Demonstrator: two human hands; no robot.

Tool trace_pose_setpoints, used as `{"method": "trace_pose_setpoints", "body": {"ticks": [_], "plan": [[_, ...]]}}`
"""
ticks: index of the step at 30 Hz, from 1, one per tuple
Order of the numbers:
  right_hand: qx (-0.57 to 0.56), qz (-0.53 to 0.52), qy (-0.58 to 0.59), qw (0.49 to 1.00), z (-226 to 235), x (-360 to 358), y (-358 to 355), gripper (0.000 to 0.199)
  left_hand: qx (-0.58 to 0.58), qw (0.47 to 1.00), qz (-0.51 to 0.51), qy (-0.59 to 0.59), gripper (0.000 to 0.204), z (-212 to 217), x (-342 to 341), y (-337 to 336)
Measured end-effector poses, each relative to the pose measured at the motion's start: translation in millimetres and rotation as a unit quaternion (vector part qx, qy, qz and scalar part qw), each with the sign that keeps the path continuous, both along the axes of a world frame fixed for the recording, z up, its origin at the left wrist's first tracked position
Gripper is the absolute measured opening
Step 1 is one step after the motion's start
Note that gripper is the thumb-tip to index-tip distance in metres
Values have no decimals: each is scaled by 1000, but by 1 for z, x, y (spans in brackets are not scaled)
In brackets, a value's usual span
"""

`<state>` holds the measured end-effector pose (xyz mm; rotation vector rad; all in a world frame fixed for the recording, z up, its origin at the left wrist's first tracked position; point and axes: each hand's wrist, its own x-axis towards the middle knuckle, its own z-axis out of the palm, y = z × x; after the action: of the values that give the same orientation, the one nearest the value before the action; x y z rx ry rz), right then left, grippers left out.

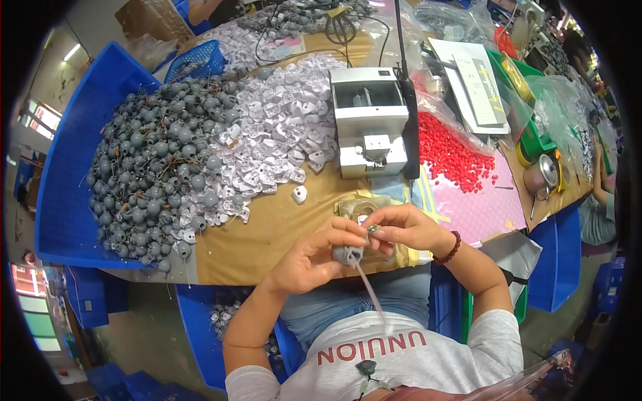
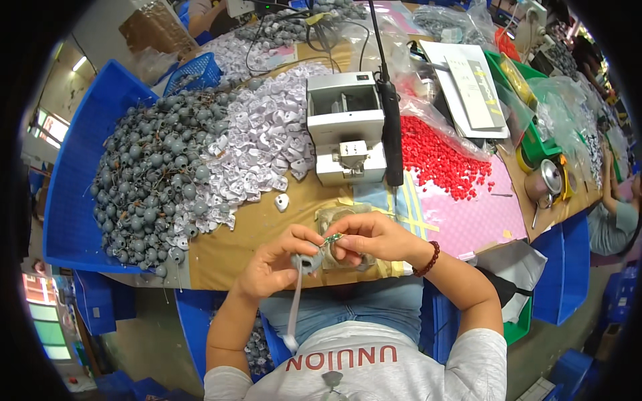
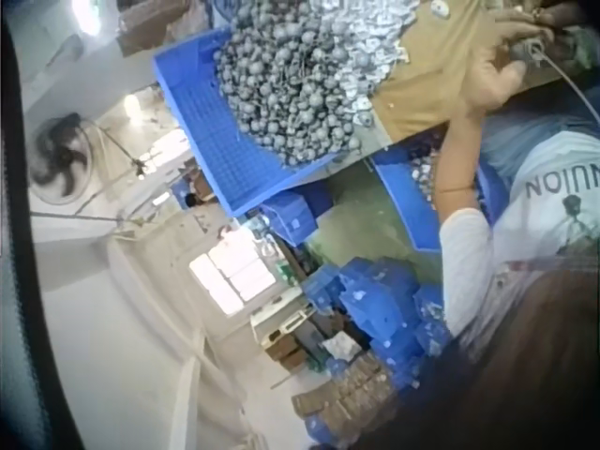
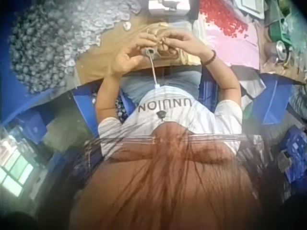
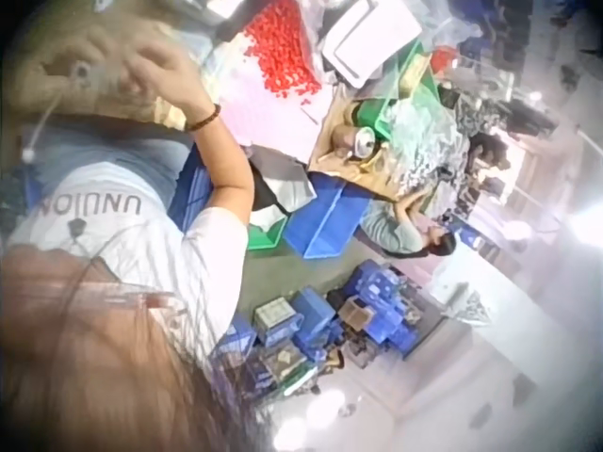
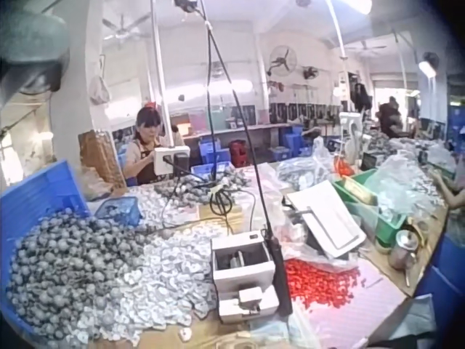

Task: Assembling small spherical toy components using a handheld pneumatic sealer and a workbench press.

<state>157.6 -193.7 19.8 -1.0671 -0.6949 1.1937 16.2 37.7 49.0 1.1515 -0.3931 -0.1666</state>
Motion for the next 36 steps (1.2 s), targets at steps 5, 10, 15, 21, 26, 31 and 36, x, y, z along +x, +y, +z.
{"method": "trace_pose_setpoints", "body": {"ticks": [5, 10, 15, 21, 26, 31, 36], "plan": [[-87, -13, 17, 996, -18, -1, -10, 21, 98, 990, 70, 73, 26, -45, -17, -7], [-53, -105, -531, 839, -36, -12, -4, 17, 311, 902, 297, 38, 24, -66, -21, -52], [-41, -147, -688, 709, -44, -11, 3, 26, 383, 839, 386, -16, 33, -94, -10, -68], [-70, -118, -729, 671, -61, -7, 2, 36, 397, 830, 391, -26, 35, -99, 2, -72], [-74, -78, -747, 656, -58, -6, 3, 32, 417, 830, 372, -3, 35, -99, 7, -72], [-17, -16, -796, 604, -58, -1, -2, 31, 469, 827, 310, -22, 34, -92, 14, -57], [-11, 36, -815, 578, -64, -1, -5, 30, 598, 767, 223, -72, 29, -65, 20, -48]]}}
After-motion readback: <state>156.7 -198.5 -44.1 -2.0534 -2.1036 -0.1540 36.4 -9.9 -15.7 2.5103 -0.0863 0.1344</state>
